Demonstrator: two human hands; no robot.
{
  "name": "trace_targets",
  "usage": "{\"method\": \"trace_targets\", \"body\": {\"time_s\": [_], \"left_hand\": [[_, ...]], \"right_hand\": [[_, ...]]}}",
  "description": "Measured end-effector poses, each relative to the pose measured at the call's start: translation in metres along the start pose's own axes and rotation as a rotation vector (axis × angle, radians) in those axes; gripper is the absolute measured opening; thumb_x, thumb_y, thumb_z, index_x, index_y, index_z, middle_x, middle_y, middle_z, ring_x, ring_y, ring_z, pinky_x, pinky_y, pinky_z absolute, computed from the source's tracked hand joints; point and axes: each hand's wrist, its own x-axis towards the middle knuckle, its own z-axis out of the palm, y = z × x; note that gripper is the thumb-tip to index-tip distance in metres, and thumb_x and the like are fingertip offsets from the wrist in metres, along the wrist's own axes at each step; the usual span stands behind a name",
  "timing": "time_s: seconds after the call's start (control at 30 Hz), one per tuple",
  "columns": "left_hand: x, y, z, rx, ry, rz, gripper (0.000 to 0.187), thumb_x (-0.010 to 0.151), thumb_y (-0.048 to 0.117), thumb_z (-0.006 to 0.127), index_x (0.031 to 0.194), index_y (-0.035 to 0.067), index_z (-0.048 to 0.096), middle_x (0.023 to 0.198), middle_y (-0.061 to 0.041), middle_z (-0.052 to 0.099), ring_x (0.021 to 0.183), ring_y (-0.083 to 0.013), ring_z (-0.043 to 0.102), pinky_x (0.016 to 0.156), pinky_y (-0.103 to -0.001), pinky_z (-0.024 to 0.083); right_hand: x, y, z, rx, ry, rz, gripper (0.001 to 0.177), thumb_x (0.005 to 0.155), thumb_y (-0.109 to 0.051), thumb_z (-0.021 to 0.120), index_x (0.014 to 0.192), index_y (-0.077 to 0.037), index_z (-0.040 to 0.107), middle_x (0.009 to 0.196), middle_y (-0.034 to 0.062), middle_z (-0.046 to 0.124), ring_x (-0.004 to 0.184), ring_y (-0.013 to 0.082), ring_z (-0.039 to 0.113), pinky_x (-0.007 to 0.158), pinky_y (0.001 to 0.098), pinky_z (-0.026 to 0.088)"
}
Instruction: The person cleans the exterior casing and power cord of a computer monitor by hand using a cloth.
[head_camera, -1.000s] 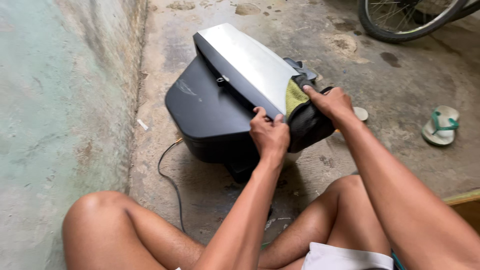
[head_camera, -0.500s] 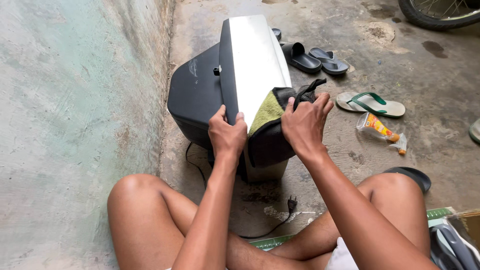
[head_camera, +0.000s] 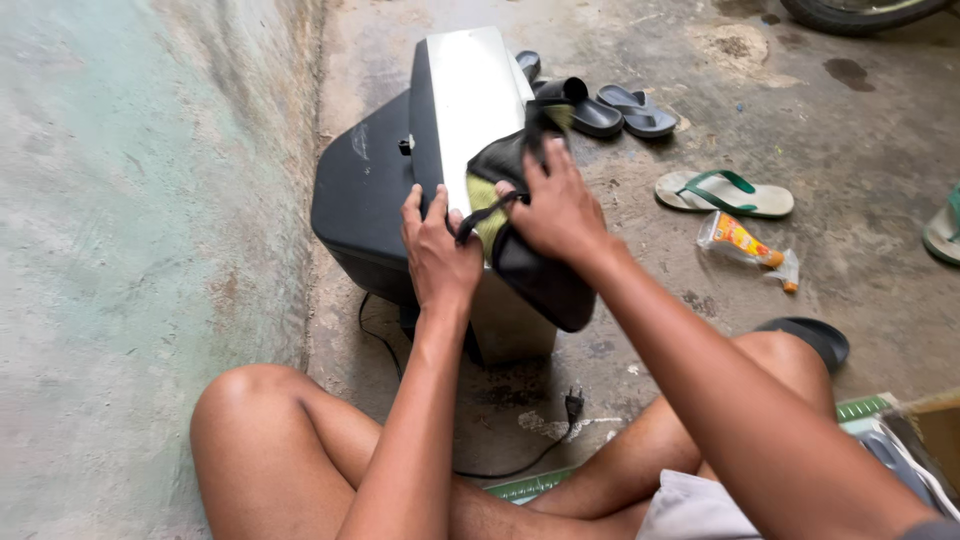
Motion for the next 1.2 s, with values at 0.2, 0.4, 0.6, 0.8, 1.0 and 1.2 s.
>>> {"method": "trace_targets", "body": {"time_s": [0.2, 0.4, 0.6, 0.8, 1.0, 1.2], "left_hand": [[-0.002, 0.000, 0.000, -0.064, -0.027, -0.042, 0.050, 0.090, 0.015, 0.054, 0.137, -0.003, 0.059, 0.152, -0.030, 0.040, 0.137, -0.0478, 0.045, 0.109, -0.049, 0.041], [0.002, -0.004, 0.008, -0.183, 0.071, -0.171, 0.041, 0.100, 0.018, 0.043, 0.129, 0.000, 0.067, 0.148, -0.020, 0.055, 0.134, -0.0362, 0.055, 0.110, -0.041, 0.045], [0.005, -0.016, 0.008, -0.441, 0.057, -0.201, 0.049, 0.110, 0.032, 0.034, 0.137, 0.000, 0.059, 0.149, -0.017, 0.055, 0.137, -0.0313, 0.055, 0.113, -0.037, 0.044], [0.008, -0.037, 0.004, -0.283, 0.013, -0.038, 0.047, 0.110, 0.029, 0.035, 0.133, 0.002, 0.066, 0.147, -0.018, 0.059, 0.136, -0.0341, 0.053, 0.111, -0.039, 0.041], [0.028, -0.040, -0.007, -0.363, 0.043, -0.169, 0.041, 0.110, 0.028, 0.041, 0.127, 0.006, 0.071, 0.124, -0.015, 0.072, 0.118, -0.0312, 0.068, 0.100, -0.035, 0.051], [0.059, -0.047, -0.010, -0.257, -0.102, -0.044, 0.042, 0.099, 0.019, 0.046, 0.133, 0.004, 0.065, 0.142, -0.014, 0.062, 0.135, -0.0290, 0.057, 0.115, -0.036, 0.041]], "right_hand": [[-0.013, -0.010, -0.014, 0.138, -0.138, 0.127, 0.079, 0.097, -0.058, 0.049, 0.162, -0.018, 0.026, 0.163, 0.0339, 0.002, 0.152, 0.0483, 0.003, 0.122, 0.0534, 0.020], [-0.067, -0.013, 0.002, 0.017, -0.001, -0.118, 0.063, 0.105, -0.047, 0.037, 0.158, -0.014, 0.035, 0.167, 0.0241, 0.015, 0.155, 0.0446, 0.005, 0.122, 0.0554, 0.014], [0.043, -0.008, 0.015, -0.141, -0.129, -0.188, 0.063, 0.103, -0.054, 0.030, 0.156, -0.020, 0.037, 0.169, 0.0130, 0.017, 0.156, 0.0328, 0.009, 0.125, 0.0472, 0.004], [0.064, -0.004, 0.021, -0.164, -0.042, -0.007, 0.074, 0.096, -0.052, 0.038, 0.160, -0.016, 0.027, 0.165, 0.0204, 0.010, 0.152, 0.0384, 0.003, 0.119, 0.0488, 0.002], [0.007, -0.016, 0.016, -0.165, -0.167, -0.283, 0.063, 0.103, -0.053, 0.026, 0.157, -0.021, 0.032, 0.170, 0.0106, 0.014, 0.156, 0.0295, 0.008, 0.125, 0.0466, 0.003], [0.086, -0.012, 0.024, -0.160, -0.097, -0.189, 0.068, 0.102, -0.059, 0.028, 0.159, -0.022, 0.031, 0.168, 0.0144, 0.017, 0.156, 0.0332, 0.010, 0.124, 0.0463, 0.005]]}}
